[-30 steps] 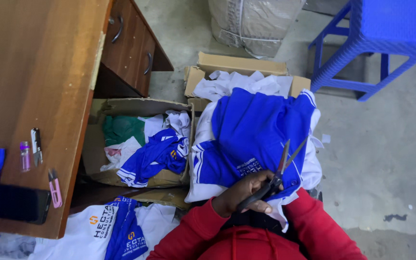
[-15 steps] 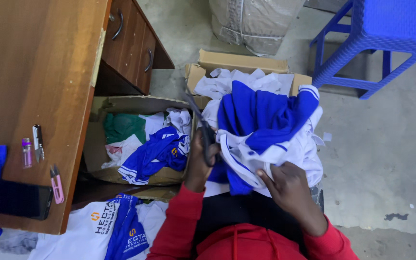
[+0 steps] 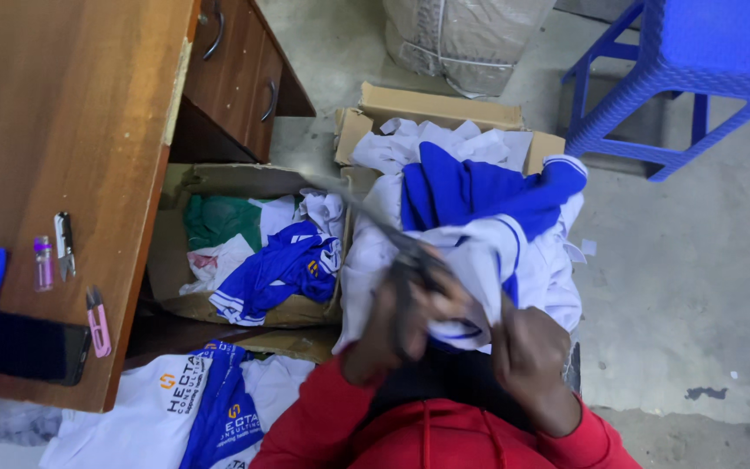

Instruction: The person uses scissors to cut tags and excess fabric from a stack of white and blue shirts. They repeatedly pick up shirts, cut around the collar and tag areas, and place the cut pieces into a cardboard box.

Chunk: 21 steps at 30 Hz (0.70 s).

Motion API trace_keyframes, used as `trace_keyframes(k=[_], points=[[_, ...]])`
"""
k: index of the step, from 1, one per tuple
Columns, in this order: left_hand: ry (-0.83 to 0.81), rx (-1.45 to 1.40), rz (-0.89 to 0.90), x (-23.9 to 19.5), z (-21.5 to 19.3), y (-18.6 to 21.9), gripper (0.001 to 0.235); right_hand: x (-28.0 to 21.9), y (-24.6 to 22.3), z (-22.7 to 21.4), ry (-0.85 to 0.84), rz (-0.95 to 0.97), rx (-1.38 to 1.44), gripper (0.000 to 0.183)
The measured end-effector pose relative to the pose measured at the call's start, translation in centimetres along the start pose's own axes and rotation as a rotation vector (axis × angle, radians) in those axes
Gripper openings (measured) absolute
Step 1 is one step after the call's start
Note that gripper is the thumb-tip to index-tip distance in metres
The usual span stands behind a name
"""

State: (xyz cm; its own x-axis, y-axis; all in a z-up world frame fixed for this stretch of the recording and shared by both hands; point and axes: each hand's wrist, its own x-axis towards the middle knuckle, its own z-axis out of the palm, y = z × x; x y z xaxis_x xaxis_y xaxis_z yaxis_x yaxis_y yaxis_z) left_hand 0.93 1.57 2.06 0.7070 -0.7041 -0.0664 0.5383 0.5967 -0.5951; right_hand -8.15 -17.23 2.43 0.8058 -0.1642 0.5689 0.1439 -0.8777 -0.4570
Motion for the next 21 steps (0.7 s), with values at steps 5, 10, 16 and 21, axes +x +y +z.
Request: trace_keyframes(k=[5, 10, 16, 21], points=[[0.436, 1.137, 0.263, -1.2, -6.0, -3.8, 0.050, -2.6, 8.1, 2.4, 0.234, -0.074, -0.437, 0.031], [0.521, 1.464, 0.238, -0.3, -11.0, 4.3, 0.061, 8.9, -0.6, -0.5, -0.126, 1.119, 0.574, 0.054], [0.221, 1.222, 0.371, 0.8, -3.6, 5.0, 0.041, 3.7, 0.1, -0.7, -0.163, 0.833, 0.392, 0.056], [0.385, 1.155, 0.264, 0.0, -2.4, 4.6, 0.047, 3.4, -1.1, -2.3, -0.181, 0.638, 0.067, 0.075]])
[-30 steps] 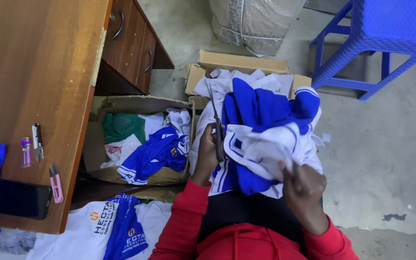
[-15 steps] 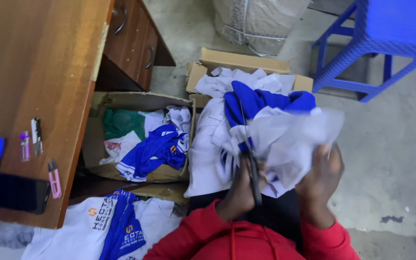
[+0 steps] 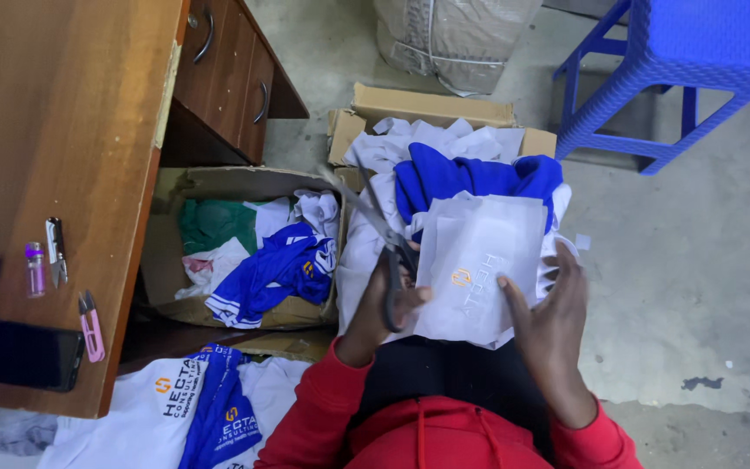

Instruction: The person uses scissors to cut tags and excess fabric from a stack of white and blue shirts. They repeatedly pick up shirts, cut around the collar and tag areas, and place the cut pieces into a cardboard box.

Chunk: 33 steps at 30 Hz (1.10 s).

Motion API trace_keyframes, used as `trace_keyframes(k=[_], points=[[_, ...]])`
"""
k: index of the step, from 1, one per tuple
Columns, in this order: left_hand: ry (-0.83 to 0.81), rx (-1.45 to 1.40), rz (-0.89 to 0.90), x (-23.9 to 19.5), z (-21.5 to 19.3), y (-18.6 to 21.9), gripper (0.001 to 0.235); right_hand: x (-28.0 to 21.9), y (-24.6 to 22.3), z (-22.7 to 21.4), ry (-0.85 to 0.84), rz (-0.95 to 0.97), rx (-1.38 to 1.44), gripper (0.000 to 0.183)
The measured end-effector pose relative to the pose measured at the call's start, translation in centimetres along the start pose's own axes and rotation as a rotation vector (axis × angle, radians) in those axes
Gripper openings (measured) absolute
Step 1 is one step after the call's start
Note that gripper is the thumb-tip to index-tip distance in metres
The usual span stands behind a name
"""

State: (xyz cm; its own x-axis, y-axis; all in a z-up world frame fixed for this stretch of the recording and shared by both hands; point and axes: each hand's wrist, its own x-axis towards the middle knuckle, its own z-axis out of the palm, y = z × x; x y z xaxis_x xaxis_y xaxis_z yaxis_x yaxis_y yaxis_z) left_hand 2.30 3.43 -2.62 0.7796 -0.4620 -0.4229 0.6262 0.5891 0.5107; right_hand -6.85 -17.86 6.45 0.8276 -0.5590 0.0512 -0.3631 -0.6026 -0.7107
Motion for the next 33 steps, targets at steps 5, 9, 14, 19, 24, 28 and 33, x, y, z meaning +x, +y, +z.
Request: trace_keyframes(k=[5, 9, 14, 19, 24, 28, 33], points=[[-0.073, 0.588, 0.327, -4.1, 5.7, 0.2, 0.041, -4.0, -1.8, -1.1, -0.212, -0.022, 0.208, 0.034], [-0.323, 0.532, 0.300, -4.1, 6.9, -1.1, 0.049, -4.2, 1.3, 2.1, -0.372, -0.178, 0.168, 0.044], [-0.505, 0.212, 0.121, -2.9, 4.9, -2.2, 0.050, -2.8, 4.5, 4.1, -0.424, 0.056, 0.689, 0.023], [-0.227, 0.560, 0.277, -4.8, 5.7, 0.4, 0.055, -3.0, 8.0, 5.0, -0.260, 0.247, 0.670, 0.023], [-0.409, 1.018, 0.094, -8.7, 3.7, 1.5, 0.049, -1.2, 6.2, 2.7, -0.052, 0.313, 0.998, 0.020], [-0.747, 1.331, -0.036, -10.6, 1.5, 0.9, 0.065, 0.6, 4.4, 2.0, 0.059, 0.281, 0.920, 0.028], [-0.791, 1.528, -0.357, -11.3, -0.2, 1.4, 0.051, 1.7, 3.9, 2.9, 0.096, 0.315, 0.879, 0.030]])
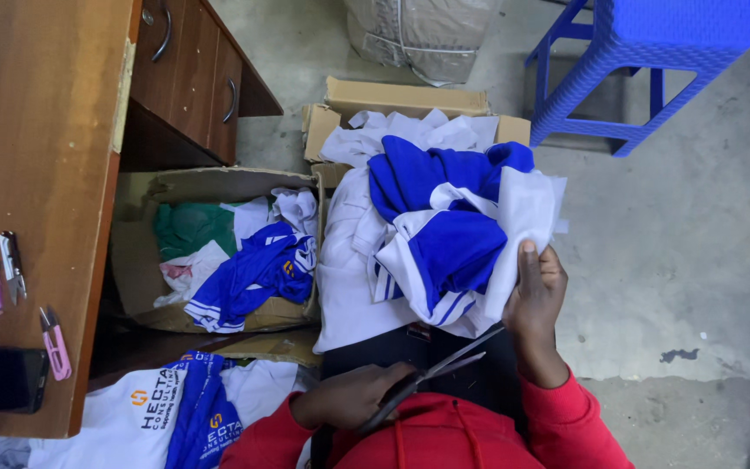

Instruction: The person uses scissors to cut tags and excess fabric from a stack of white and blue shirts. They repeatedly pick up shirts, cut around the collar and tag areas, and place the cut pieces into a cardboard box.

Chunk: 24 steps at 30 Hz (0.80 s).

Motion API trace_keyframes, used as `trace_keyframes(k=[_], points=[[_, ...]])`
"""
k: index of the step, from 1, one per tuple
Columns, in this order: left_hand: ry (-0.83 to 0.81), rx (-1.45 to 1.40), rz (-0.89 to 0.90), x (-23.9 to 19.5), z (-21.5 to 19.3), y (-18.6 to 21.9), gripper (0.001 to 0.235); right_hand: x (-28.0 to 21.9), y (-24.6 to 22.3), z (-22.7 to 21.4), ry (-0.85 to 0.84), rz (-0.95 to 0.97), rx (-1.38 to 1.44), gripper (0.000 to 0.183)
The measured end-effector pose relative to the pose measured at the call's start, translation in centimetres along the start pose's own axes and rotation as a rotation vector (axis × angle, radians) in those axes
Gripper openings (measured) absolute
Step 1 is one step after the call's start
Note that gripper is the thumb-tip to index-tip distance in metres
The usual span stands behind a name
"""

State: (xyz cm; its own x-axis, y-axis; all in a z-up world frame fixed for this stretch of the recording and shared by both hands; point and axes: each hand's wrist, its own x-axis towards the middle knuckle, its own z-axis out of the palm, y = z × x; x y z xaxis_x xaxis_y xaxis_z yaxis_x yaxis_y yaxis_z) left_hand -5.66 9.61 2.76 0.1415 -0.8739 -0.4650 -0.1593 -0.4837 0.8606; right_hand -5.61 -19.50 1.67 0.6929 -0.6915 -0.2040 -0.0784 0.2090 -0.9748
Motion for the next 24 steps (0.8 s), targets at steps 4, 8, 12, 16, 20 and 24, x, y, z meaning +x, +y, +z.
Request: trace_keyframes(k=[4, 8, 12, 16, 20, 24], points=[[0.056, -0.022, 0.027, 0.4, 0.4, -0.2, 0.041, -0.1, -0.5, 0.2, -0.050, -0.076, -0.007, 0.029], [0.180, -0.104, 0.101, 1.1, 0.6, 1.4, 0.041, -0.8, -1.4, 0.0, -0.010, -0.292, -0.209, 0.036], [0.165, -0.130, 0.088, 1.7, 1.1, 0.9, 0.051, -0.8, -1.7, -0.6, 0.086, -0.462, -0.443, 0.048], [0.195, -0.167, 0.089, 1.8, 1.5, 1.3, 0.057, -1.0, -0.3, -0.9, 0.087, -0.426, -0.381, 0.037], [0.302, -0.217, -0.034, 2.6, 1.6, 3.6, 0.069, -3.1, 0.1, 1.3, 0.064, -0.389, -0.108, 0.029], [0.453, -0.137, 0.064, 4.6, 3.0, 3.1, 0.068, -3.4, 2.2, 0.9, 0.113, -0.452, -0.116, 0.033]])
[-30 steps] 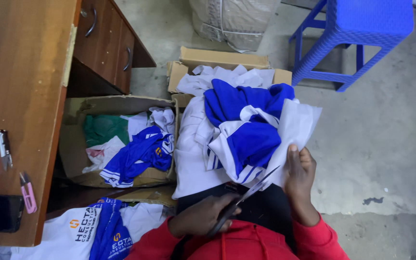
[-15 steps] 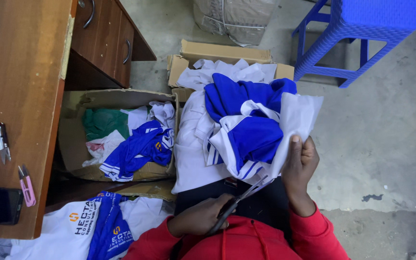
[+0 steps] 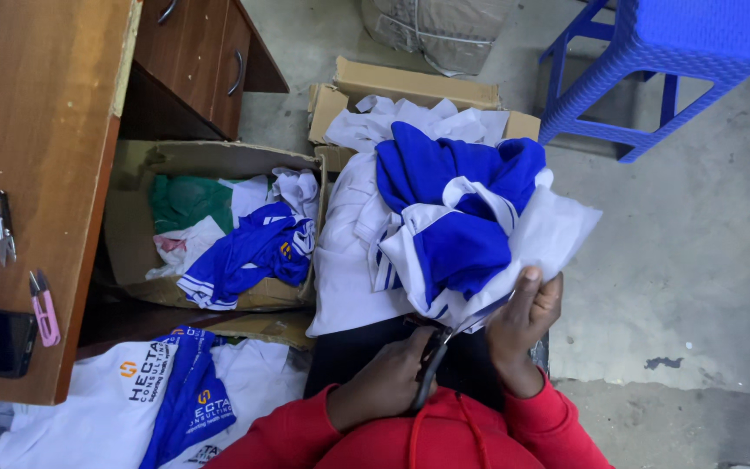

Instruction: The person uses scissors to cut tags and excess fabric from a stack of white and blue shirts. They repeatedly pick up shirts, cut around the collar and tag areas, and place the cut pieces into a cardboard box.

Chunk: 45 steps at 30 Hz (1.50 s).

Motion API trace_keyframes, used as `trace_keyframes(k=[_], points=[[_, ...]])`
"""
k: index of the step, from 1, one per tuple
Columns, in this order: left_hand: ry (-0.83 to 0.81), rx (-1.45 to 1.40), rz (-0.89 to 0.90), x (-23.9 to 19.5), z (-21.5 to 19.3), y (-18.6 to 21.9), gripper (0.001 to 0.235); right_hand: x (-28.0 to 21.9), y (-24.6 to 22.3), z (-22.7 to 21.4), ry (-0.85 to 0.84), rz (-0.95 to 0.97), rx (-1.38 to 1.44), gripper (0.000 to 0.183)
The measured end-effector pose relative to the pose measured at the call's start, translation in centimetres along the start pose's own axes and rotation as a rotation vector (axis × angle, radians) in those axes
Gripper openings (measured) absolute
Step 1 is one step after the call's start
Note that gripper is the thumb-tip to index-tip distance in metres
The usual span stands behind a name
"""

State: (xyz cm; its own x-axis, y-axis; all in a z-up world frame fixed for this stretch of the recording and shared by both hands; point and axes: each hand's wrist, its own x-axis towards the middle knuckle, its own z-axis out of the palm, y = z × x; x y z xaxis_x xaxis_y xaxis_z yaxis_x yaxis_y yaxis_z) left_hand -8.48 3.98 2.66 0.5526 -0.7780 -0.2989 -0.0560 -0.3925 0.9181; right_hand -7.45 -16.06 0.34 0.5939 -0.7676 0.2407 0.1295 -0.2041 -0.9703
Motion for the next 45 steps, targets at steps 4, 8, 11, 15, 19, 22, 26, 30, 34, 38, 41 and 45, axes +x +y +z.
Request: trace_keyframes(k=[4, 8, 11, 15, 19, 22, 26, 30, 34, 38, 41, 45], points=[[0.107, 0.119, 0.037, 0.4, 1.0, -0.6, 0.049, -0.3, 0.2, -0.6, -0.007, -0.116, -0.086, 0.034], [0.164, 0.085, 0.105, 0.8, 1.2, 0.4, 0.070, -1.9, 2.1, -1.4, 0.017, -0.050, -0.073, 0.027], [0.128, 0.081, 0.064, 0.9, 1.7, 0.0, 0.038, -1.4, 0.4, -1.0, 0.016, -0.129, -0.109, 0.031], [0.130, 0.043, 0.065, 0.8, 1.4, 0.8, 0.041, -2.2, 1.7, -1.6, 0.024, -0.116, -0.077, 0.030], [0.134, 0.087, 0.047, 1.0, 1.2, 1.6, 0.045, -3.2, 3.2, -2.5, -0.032, -0.178, -0.185, 0.031], [0.137, 0.094, 0.049, 0.9, 1.0, 2.0, 0.047, -3.2, 2.0, -2.1, -0.027, -0.195, -0.191, 0.032], [0.135, 0.081, 0.075, 0.8, 0.8, 2.2, 0.037, -3.0, 0.7, -1.6, -0.037, -0.192, -0.175, 0.032], [0.155, 0.072, 0.040, 1.0, 1.6, 1.8, 0.048, -4.0, 1.3, -1.8, -0.033, -0.186, -0.203, 0.039], [0.152, 0.072, -0.012, 0.8, 1.5, 2.0, 0.048, -4.8, 2.0, -1.6, -0.027, -0.210, -0.153, 0.032], [0.171, 0.094, 0.018, 1.0, 2.4, 0.5, 0.033, -5.3, 1.5, -1.4, -0.019, -0.099, -0.131, 0.039], [0.148, 0.059, 0.007, 0.6, 1.3, 1.5, 0.035, -5.1, 0.9, -0.9, -0.013, -0.126, -0.084, 0.034], [0.146, 0.069, 0.033, -0.2, 0.1, 1.3, 0.027, -3.7, 3.3, -2.8, -0.037, -0.058, -0.096, 0.035]])
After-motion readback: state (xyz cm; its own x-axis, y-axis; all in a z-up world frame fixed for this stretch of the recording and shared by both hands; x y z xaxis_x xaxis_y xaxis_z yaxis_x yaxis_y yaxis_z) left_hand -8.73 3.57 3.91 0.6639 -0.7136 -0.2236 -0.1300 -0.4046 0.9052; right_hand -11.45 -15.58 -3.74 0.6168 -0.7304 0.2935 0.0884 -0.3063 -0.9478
